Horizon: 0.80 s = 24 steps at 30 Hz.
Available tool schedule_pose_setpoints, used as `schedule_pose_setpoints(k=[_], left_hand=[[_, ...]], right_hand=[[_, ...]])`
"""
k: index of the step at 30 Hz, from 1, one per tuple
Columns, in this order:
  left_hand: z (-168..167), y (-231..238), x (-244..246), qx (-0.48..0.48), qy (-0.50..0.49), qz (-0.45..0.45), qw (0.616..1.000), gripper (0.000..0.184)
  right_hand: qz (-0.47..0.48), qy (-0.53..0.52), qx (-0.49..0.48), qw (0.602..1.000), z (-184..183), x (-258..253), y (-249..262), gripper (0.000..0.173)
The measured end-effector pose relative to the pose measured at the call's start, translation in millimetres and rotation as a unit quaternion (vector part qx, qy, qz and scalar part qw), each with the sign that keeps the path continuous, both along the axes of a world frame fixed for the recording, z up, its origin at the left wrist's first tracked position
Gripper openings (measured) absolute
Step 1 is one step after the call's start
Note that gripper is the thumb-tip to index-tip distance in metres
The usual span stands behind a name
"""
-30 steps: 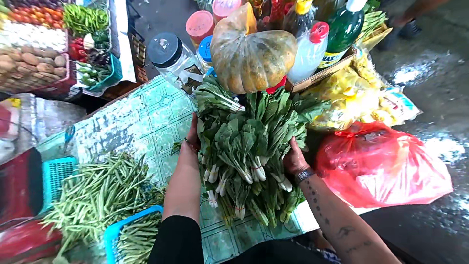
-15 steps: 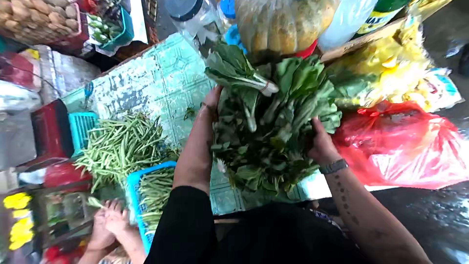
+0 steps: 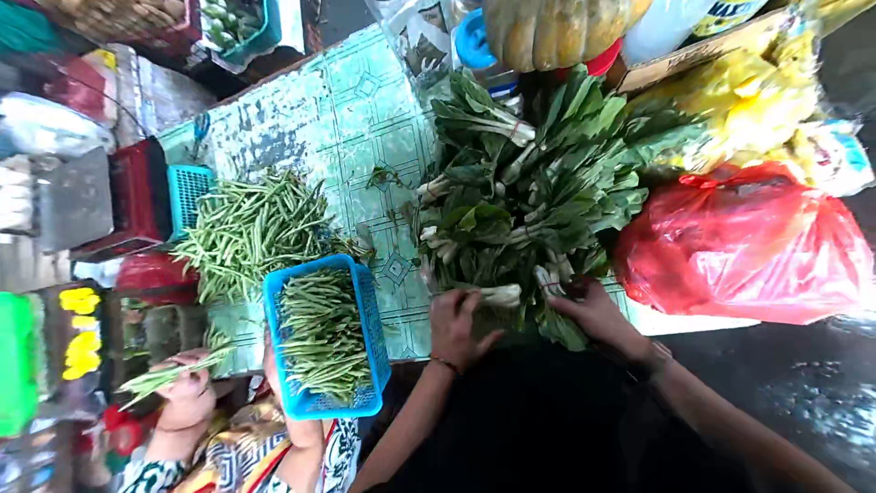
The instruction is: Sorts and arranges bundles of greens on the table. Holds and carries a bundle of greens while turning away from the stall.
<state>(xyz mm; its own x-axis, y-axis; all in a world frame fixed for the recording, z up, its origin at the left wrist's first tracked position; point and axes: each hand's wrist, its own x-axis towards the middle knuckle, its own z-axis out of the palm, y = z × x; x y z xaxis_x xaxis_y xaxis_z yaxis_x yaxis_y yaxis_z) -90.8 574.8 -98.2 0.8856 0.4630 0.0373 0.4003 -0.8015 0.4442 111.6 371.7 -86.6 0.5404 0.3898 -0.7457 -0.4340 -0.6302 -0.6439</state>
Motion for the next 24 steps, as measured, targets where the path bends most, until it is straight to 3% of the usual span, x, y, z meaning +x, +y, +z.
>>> schedule_pose_setpoints(k=[1,3,5,8,11,13,14,16,18,19,20,21,22,24], left_hand=[[-2,-11,4,0.039,0.015,-0.039,0.998,0.073],[-6,-14,19,0.082,0.029,-0.061,0.994,0.06],[-5,-3,31,0.083,0.067,-0.057,0.993,0.045],[34,22,33,0.037,0.148,-0.117,0.981,0.034],[91,55,16,0.142,0.038,-0.206,0.967,0.024],[122,85,15,0.244,-0.075,-0.254,0.933,0.023],[133,101,21,0.29,-0.127,-0.28,0.906,0.021],[141,131,46,0.356,-0.178,-0.316,0.861,0.03],[131,153,72,0.375,-0.152,-0.284,0.869,0.049],[118,159,82,0.346,-0.128,-0.231,0.9,0.051],[106,160,90,0.272,-0.087,-0.161,0.945,0.051],[95,158,96,0.145,-0.027,-0.091,0.985,0.055],[79,156,99,0.011,0.013,-0.041,0.999,0.062],[37,151,94,-0.133,0.045,-0.012,0.99,0.091]], right_hand=[[0.054,-0.023,-0.033,0.998,-1,3,0,0.093],[0.113,-0.037,-0.051,0.992,4,13,-5,0.084],[0.146,-0.006,-0.017,0.989,16,26,-17,0.058],[0.149,0.046,0.031,0.987,49,47,-36,0.03],[0.177,0.022,0.067,0.982,95,62,-53,0.037],[0.235,-0.099,0.098,0.962,130,68,-57,0.043],[0.263,-0.197,0.11,0.938,145,68,-55,0.044],[0.308,-0.403,0.125,0.853,159,67,-36,0.041],[0.326,-0.57,0.115,0.745,142,69,-5,0.035],[0.336,-0.621,0.087,0.703,124,68,8,0.036],[0.349,-0.636,0.048,0.687,106,64,19,0.046],[0.353,-0.624,0.009,0.697,86,56,29,0.063],[0.332,-0.601,-0.004,0.727,68,44,35,0.073],[0.193,-0.527,0.047,0.826,44,10,41,0.06]])
